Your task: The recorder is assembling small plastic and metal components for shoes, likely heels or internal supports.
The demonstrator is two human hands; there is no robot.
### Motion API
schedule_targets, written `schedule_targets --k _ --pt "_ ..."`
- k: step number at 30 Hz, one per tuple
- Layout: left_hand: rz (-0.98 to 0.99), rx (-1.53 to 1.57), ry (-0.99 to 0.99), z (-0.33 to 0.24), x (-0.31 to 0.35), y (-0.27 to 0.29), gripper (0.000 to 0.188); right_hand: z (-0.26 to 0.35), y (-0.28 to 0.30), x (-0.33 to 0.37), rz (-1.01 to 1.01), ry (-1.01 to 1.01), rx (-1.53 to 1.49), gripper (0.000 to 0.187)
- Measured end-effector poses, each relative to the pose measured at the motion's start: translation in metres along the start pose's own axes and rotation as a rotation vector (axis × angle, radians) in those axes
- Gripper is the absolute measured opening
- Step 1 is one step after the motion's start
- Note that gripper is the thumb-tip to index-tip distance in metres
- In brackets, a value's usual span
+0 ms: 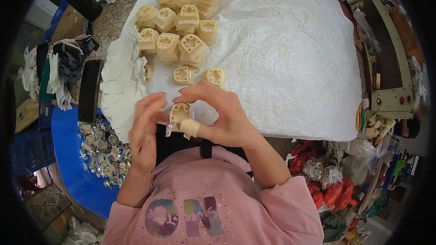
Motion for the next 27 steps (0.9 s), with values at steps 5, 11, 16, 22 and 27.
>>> schedule_targets --k 5,11,16,22,27 --pt "0.207 0.404 0.327 0.033 0.012 -0.041 0.057 0.004 -0.020 0.005 0.046 0.016 -0.032 0.050" --pt "0.153 0.429 0.390 0.032 0.015 -0.040 0.052 -0.003 -0.027 0.009 -0.103 -0.021 -0.082 0.033" --pt "-0.111 0.396 0.182 0.019 0.009 -0.036 0.062 -0.033 -0.053 0.011 0.135 -0.567 -0.617 0.019" --pt "0.002 0.064 0.093 0.007 0.011 -0.037 0.062 -0.028 -0.056 0.011 0.019 -0.259 -0.486 0.015" --pt "-0.111 -0.013 0.075 0.005 0.008 -0.027 0.053 -0.019 -0.053 0.020 -0.128 -0.125 -0.314 0.023"
Point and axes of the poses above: each hand's wrist, its own x-axis away from the middle knuckle, its own y-axis out of the back of the hand, z = x × y, the point moved 10 cm from there along -x, towards the middle knuckle, and after that the axes turned 1 degree about y, right-handed, at the moved point
